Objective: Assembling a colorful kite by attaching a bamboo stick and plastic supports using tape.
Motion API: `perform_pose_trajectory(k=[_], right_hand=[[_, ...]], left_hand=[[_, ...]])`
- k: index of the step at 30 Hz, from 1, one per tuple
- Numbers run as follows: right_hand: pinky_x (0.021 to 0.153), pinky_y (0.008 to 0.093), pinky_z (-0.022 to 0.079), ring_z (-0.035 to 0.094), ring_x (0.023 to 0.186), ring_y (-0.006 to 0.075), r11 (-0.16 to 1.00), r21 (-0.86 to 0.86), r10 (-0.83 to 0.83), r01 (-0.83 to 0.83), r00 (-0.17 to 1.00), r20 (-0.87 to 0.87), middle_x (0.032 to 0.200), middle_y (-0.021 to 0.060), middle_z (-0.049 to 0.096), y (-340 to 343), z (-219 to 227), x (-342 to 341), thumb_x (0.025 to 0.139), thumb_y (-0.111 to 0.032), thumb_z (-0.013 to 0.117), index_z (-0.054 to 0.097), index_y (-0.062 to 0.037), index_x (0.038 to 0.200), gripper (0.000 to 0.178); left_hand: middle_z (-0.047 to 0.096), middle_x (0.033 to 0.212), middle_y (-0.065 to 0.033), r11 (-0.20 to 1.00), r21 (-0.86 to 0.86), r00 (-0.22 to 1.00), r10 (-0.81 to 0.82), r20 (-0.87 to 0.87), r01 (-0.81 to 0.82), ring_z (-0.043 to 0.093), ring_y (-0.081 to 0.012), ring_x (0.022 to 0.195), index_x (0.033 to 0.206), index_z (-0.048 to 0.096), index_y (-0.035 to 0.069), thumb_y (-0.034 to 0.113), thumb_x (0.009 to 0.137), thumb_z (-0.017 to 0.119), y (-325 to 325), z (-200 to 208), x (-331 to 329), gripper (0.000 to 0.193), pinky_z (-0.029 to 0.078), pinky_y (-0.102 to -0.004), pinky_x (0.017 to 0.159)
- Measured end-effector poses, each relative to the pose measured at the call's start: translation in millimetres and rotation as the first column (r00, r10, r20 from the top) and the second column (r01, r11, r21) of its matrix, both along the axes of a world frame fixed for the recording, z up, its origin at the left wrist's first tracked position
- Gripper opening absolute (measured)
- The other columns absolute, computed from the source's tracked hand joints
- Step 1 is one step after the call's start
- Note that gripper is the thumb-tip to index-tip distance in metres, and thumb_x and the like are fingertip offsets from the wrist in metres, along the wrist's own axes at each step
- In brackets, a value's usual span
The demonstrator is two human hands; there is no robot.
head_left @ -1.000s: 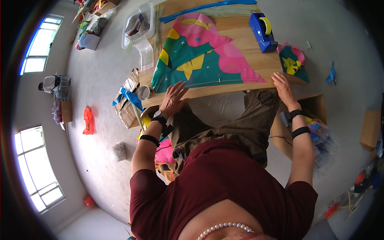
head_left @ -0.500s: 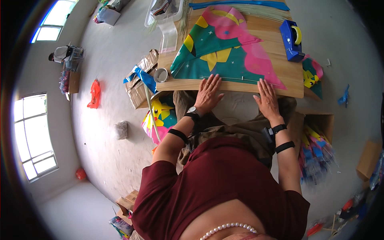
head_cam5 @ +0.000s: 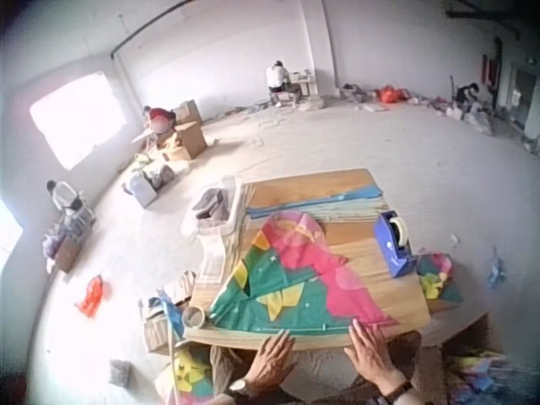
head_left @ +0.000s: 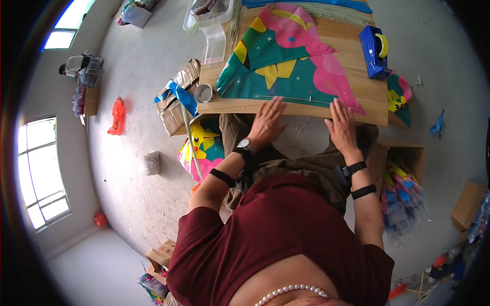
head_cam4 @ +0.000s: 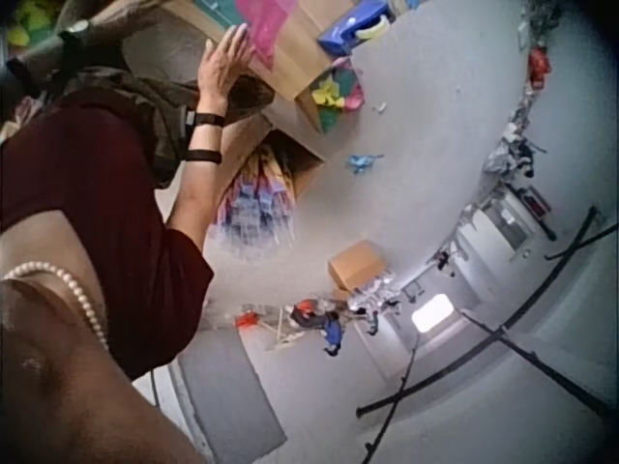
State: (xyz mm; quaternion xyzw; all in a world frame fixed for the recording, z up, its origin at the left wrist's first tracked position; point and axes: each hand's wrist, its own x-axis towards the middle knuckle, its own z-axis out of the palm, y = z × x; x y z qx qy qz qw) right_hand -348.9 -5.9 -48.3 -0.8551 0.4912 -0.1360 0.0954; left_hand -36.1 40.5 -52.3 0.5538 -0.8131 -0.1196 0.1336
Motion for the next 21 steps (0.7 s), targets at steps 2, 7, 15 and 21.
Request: perform_pose_trajectory(k=[2, 7, 15, 21], right_hand=[[0.126, 0.0511, 0.024, 0.036, 0.151, 0.0303, 0.999, 0.014, 0.045, -0.046, 0.999, 0.016, 0.165, 0.0145, 0.035, 2, 2, 23, 0.103, -0.032, 0.059, 0.038, -0.0022, 0.156, 0.064], [0.126, 0.0502, 0.024, 0.033, 0.152, 0.0284, 0.997, 0.025, 0.070, -0.069, 0.997, -0.040, 0.166, 0.0124, 0.033, 4, -13, 44, 0.102, -0.033, 0.060, 0.037, -0.0049, 0.158, 0.067], [0.126, 0.0494, 0.023, 0.033, 0.151, 0.0266, 0.998, -0.002, 0.069, -0.069, 0.997, -0.034, 0.164, 0.0103, 0.035, 3, -18, 45, 0.101, -0.033, 0.061, 0.038, -0.0067, 0.158, 0.067], [0.124, 0.0494, 0.026, 0.036, 0.149, 0.0266, 0.997, -0.038, 0.068, -0.070, 0.996, -0.055, 0.162, 0.0097, 0.040, 0, -19, 47, 0.102, -0.033, 0.061, 0.041, -0.0075, 0.156, 0.063]], left_hand=[[0.027, 0.169, -0.0148, 0.995, 0.011, 0.993, -0.101, -0.065, 0.102, 0.023, -0.0292, 0.157, 0.156, 0.040, 0.004, 0.033, 0.093, 0.070, -7, -1, -25, 0.075, 0.018, -0.0502, 0.127], [0.029, 0.169, -0.0132, 0.990, 0.015, 0.988, -0.140, -0.067, 0.141, 0.024, -0.0288, 0.157, 0.154, 0.041, 0.003, 0.035, 0.094, 0.069, -18, -9, -49, 0.073, 0.019, -0.0515, 0.126], [0.036, 0.165, -0.0106, 0.988, -0.040, 0.988, -0.148, -0.046, 0.146, 0.032, -0.0296, 0.153, 0.154, 0.043, 0.009, 0.037, 0.093, 0.070, -18, -9, -47, 0.073, 0.024, -0.0540, 0.123], [0.037, 0.164, -0.0092, 0.992, -0.028, 0.991, -0.122, 0.055, 0.124, 0.034, -0.0301, 0.150, 0.154, 0.044, 0.009, 0.042, 0.091, 0.071, -17, -6, -56, 0.076, 0.025, -0.0557, 0.122]])
